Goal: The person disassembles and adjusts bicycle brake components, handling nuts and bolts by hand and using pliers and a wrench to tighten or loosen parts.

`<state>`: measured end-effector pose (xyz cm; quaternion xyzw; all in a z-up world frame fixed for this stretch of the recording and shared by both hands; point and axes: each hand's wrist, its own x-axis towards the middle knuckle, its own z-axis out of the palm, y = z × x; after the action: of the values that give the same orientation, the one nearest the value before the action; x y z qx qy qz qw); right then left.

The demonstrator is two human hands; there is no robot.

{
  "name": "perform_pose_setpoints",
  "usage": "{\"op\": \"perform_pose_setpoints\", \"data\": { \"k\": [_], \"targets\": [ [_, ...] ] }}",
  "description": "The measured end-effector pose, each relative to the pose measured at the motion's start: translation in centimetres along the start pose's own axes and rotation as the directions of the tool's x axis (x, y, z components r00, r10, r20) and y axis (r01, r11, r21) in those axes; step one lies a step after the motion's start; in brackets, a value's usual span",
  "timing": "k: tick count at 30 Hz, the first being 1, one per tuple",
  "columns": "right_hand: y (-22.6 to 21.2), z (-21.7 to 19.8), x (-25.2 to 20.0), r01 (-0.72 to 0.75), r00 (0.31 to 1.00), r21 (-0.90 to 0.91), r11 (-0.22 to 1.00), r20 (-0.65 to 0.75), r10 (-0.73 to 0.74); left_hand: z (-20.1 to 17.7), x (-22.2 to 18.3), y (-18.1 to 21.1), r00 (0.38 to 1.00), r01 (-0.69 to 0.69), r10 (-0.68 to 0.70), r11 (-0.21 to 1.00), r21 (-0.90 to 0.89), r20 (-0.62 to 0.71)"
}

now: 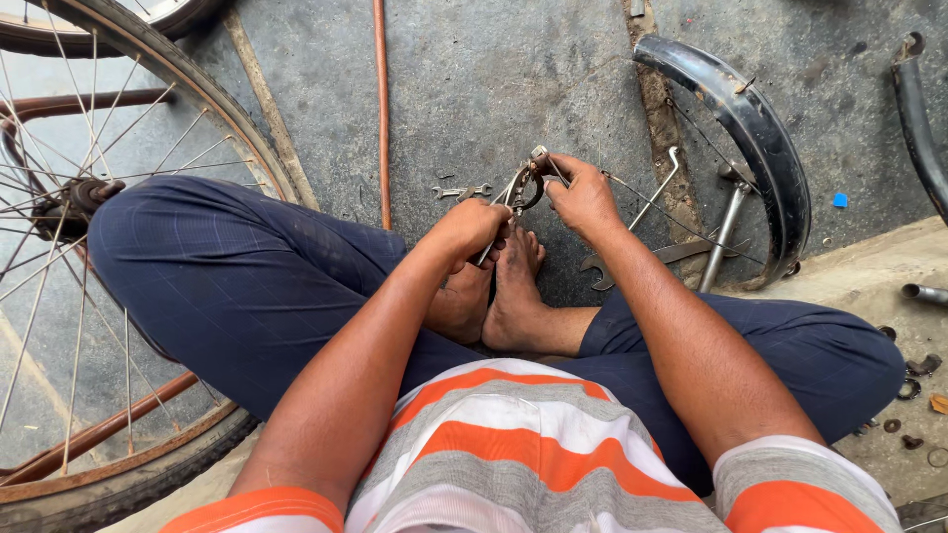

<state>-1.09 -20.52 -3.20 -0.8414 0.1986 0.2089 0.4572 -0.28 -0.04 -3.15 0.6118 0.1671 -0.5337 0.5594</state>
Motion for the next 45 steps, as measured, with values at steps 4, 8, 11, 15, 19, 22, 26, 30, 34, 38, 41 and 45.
{"op": "perform_pose_setpoints", "data": {
  "k": [4,8,11,15,19,22,26,30,34,38,41,45],
  "targets": [
    [0.0,0.0,0.2,-0.022,1.000,0.048,0.999,0.013,0.021,0.8,1.1,-0.4,0.996,0.075,-0.075,0.997,-0.018,-0.056],
    [0.9,0.1,0.4,-0.016,1.000,0.108,0.994,-0.014,0.018,2.2,1.7,-0.2,0.995,0.098,-0.098,0.994,-0.057,-0.005],
    [1.6,-0.5,0.4,-0.005,1.000,0.056,0.998,-0.026,0.007,3.7,0.0,1.3,0.980,0.130,0.017,0.707,0.695,-0.201],
    [2.7,-2.2,0.0,-0.025,0.998,-0.401,0.916,-0.065,-0.001,4.2,-2.0,1.3,0.950,0.116,0.135,0.687,0.717,-0.282],
    [-0.2,-3.4,-2.7,-0.240,0.963,-0.186,0.953,0.081,0.258,4.1,0.1,-0.1,0.958,0.039,0.190,0.657,0.753,-0.216],
    [-3.7,-3.0,-3.5,-0.247,0.959,-0.209,0.946,0.088,0.270,3.9,1.7,-2.3,0.940,-0.103,0.339,0.401,0.910,-0.043],
    [-6.1,-2.3,-3.4,-0.182,0.975,-0.304,0.935,0.066,0.211,3.3,1.9,-5.1,0.847,-0.038,0.479,0.488,0.872,-0.231],
    [-3.8,-2.0,-1.7,-0.126,0.985,-0.439,0.890,0.055,0.166,2.8,2.0,-6.4,0.771,-0.115,0.607,0.429,0.896,-0.192],
    [1.1,-1.1,1.4,0.305,0.939,-0.630,0.714,0.072,-0.337,3.4,2.3,-6.2,0.804,-0.089,0.565,0.420,0.903,-0.183],
    [2.3,1.4,0.2,0.065,0.987,-0.729,0.682,-0.055,-0.153,3.8,3.3,-4.7,0.860,-0.085,0.490,0.412,0.907,-0.142],
    [3.5,2.9,-1.5,0.051,0.973,-0.707,0.705,-0.124,-0.194,4.1,3.6,-5.1,0.884,-0.092,0.454,0.406,0.909,-0.114],
    [7.2,5.0,-1.0,0.224,0.900,-0.659,0.718,-0.142,-0.411,3.7,4.1,-5.7,0.865,-0.068,0.481,0.389,0.919,-0.139]
  ]
}}
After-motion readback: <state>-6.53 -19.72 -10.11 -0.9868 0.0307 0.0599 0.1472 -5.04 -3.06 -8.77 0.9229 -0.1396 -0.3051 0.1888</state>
